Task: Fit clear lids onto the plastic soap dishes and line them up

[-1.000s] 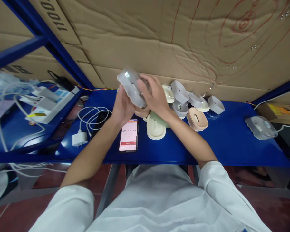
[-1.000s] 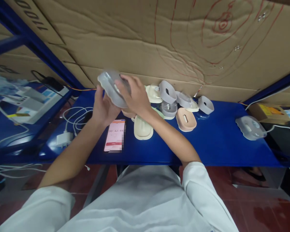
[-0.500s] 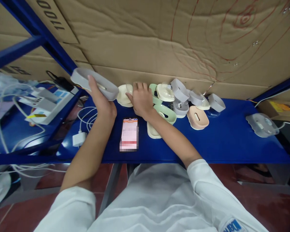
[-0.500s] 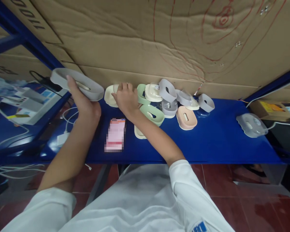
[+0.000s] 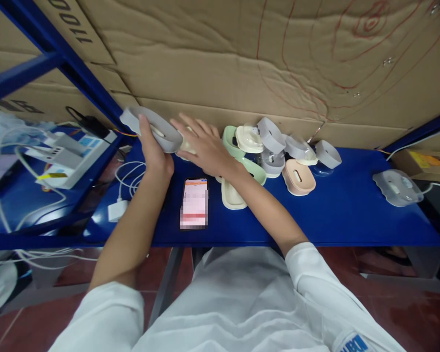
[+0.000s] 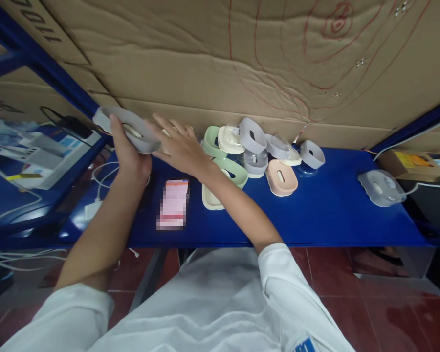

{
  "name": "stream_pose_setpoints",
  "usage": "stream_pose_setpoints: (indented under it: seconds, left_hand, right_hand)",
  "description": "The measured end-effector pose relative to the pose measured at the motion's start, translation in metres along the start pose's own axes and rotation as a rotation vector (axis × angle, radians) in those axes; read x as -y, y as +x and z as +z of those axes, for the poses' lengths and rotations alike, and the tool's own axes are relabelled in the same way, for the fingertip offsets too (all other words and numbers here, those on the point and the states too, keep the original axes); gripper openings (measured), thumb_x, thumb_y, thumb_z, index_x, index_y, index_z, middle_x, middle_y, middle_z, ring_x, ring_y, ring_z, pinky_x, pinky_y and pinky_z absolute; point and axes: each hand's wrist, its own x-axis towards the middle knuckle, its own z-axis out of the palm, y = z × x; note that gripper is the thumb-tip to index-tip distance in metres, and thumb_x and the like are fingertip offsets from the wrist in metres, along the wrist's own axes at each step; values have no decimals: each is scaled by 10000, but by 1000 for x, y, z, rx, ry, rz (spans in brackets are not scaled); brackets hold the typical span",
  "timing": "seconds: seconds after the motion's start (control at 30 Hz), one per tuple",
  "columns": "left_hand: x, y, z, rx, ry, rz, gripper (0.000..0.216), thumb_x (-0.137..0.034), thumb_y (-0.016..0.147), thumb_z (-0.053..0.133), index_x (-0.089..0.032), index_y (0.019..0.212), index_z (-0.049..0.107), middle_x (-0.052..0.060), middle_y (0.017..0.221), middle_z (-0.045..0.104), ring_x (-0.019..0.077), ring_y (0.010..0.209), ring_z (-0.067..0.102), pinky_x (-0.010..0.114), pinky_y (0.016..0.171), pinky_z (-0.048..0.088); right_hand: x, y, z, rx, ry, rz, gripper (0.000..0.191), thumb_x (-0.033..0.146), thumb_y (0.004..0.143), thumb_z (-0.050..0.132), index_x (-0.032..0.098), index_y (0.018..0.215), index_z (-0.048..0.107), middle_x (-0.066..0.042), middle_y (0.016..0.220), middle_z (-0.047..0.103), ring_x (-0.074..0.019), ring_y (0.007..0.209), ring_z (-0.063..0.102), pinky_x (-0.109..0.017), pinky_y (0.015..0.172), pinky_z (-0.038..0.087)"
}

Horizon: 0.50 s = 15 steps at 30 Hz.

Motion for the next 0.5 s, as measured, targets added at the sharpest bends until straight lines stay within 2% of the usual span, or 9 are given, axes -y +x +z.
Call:
stream_pose_setpoints:
  seconds: [0.1,0.2,0.27,0.3,0.33,0.4,0.5]
  left_hand:
    - [-4,-14,12,93,-68,106,593,-675,1136,370,-181,1328,636,24,1255,762,177,1274,664,387,1231,455]
    - [-8,-22,17,279,-69,23,692,-829,1043,400,-232,1191,717,29,1193,783,244,1336,639,425,1258,446]
    - [-11,-22,15,332,-57,-27,688,-855,1018,404,-264,1149,730,19,1204,785,270,1409,589,444,1271,440]
    - [-11,-20,13,335,-49,-47,682,-860,1013,401,-277,1140,730,15,1215,785,278,1440,562,456,1277,436]
    - [-11,-19,10,327,-38,-65,677,-863,1011,391,-288,1134,726,12,1223,784,281,1468,536,468,1283,430]
    - [-11,-16,7,306,-17,-86,672,-859,1018,365,-298,1139,714,1,1238,782,271,1507,489,477,1305,402]
    - [-11,-14,6,314,-12,-84,681,-855,1028,340,-302,1194,701,-29,1269,780,237,1520,468,447,1322,373]
  right_hand:
    - [-4,4,12,-4,60,-131,691,540,1078,428,245,1702,401,-20,1799,334,-203,1664,296,-433,1309,284]
    - [-8,11,26,-92,150,-139,758,661,1001,269,298,1600,557,22,1709,488,-77,1703,106,-374,1281,245]
    - [-9,14,33,-151,181,-122,841,731,957,172,317,1511,650,21,1655,556,-58,1696,-30,-391,1283,216]
    - [-9,15,34,-160,190,-110,874,748,948,133,318,1485,673,16,1638,577,-71,1697,-45,-407,1286,213]
    - [-7,16,35,-156,198,-93,894,750,950,104,315,1474,682,11,1626,593,-94,1705,-10,-422,1286,224]
    - [-3,16,33,-125,223,-48,896,740,975,79,307,1489,671,3,1601,623,-152,1703,174,-443,1278,265]
    - [4,15,24,-108,251,49,825,755,1035,146,312,1538,628,-9,1560,665,-221,1607,424,-465,1284,304]
